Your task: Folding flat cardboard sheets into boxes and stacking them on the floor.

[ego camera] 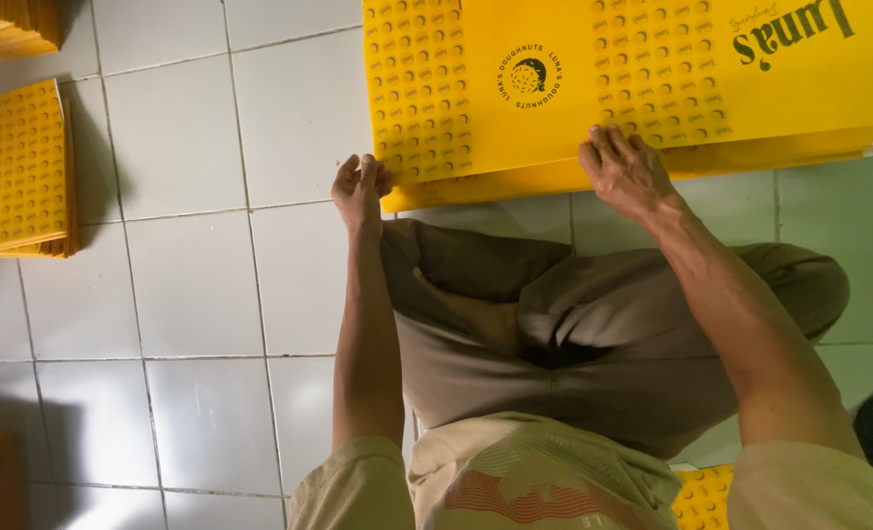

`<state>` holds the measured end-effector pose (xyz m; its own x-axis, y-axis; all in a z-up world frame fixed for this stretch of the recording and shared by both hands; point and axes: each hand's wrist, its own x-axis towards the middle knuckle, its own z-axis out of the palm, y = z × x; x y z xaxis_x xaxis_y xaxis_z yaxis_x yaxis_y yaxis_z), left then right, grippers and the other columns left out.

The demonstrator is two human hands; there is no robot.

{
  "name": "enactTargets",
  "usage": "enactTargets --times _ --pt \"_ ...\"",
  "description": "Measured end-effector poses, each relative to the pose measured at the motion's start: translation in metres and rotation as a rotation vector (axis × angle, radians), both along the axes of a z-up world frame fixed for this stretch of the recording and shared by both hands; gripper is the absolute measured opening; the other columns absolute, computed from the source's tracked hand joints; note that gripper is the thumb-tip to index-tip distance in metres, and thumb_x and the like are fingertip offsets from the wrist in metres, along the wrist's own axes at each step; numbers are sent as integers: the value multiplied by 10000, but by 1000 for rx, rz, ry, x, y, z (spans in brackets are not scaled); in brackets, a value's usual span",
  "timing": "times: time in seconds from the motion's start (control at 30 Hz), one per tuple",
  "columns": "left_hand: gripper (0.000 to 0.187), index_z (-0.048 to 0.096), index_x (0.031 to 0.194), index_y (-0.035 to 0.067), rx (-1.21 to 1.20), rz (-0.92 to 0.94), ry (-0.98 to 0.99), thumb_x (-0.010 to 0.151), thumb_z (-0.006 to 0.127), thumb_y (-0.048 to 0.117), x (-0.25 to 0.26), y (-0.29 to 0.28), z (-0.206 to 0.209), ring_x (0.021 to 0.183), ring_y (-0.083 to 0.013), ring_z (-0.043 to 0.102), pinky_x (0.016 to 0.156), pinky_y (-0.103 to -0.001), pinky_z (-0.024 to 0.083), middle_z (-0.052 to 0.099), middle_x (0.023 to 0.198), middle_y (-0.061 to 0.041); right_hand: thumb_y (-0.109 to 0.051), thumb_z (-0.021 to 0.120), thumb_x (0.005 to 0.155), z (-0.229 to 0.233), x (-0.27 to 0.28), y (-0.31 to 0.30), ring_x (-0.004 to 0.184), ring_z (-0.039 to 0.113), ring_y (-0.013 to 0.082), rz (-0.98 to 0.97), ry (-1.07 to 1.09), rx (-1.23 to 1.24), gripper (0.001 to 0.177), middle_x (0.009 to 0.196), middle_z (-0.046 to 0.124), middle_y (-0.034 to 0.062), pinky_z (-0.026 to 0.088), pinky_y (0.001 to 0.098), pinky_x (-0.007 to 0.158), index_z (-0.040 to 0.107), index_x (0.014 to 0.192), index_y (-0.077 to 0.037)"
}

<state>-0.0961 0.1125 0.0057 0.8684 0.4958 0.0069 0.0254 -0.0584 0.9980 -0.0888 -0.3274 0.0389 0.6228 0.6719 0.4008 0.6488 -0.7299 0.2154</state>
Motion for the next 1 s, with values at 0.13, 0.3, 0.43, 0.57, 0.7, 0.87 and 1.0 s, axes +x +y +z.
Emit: enactTargets --times 0.13,0.3,0.43,0.57,0.7,0.87,1.0 --pt "394 637 1187 -90 -223 42 162 900 767 145 3 -3 17 648 -251 761 583 -346 642 747 802 -167 -73 624 1028 -10 3 1 1000 751 251 -2 -104 -40 49 1076 752 148 620 376 774 606 986 -92" --pt "494 716 1194 62 103 314 350 794 841 324 18 17 -45 813 -200 747 694 -376 638 728 917 -85 -101 644 1047 23 -7 11 981 758 173 -22 -109 -40 142 990 767 76 626 348 845 571 928 -128" --pt "483 682 1208 -17 -69 276 340 845 791 283 9 8 -13 790 -269 759 680 -384 651 726 983 -212 -36 629 1046 -7 1 4 1055 762 305 -59 -151 5 81 1148 744 216 634 445 759 570 1029 -90" --pt "371 688 1146 -118 -218 133 262 825 758 53 -5 -8 29 623 -218 711 595 -276 640 698 898 -225 -53 637 1045 22 -5 11 991 775 230 -61 -193 -24 157 994 772 140 630 408 762 563 926 -123" --pt "345 718 1111 -81 -139 147 285 804 799 53 2 0 7 553 -221 711 538 -290 646 729 855 -228 -80 658 1026 10 -5 11 1015 766 228 -81 -269 -68 133 1008 766 139 635 424 791 568 938 -127" --pt "343 733 1091 -65 7 150 292 810 808 116 6 3 -10 504 -208 702 473 -297 626 737 785 -204 -199 684 1019 -37 -2 16 1019 735 319 -33 -69 16 77 1212 745 167 584 494 732 651 1045 -134" --pt "380 710 1129 -97 40 99 231 836 812 123 -4 -4 13 547 -204 694 496 -275 603 728 787 -215 -362 670 1040 -38 0 44 1019 722 363 -38 39 76 263 1251 720 193 578 511 704 690 1148 -123"
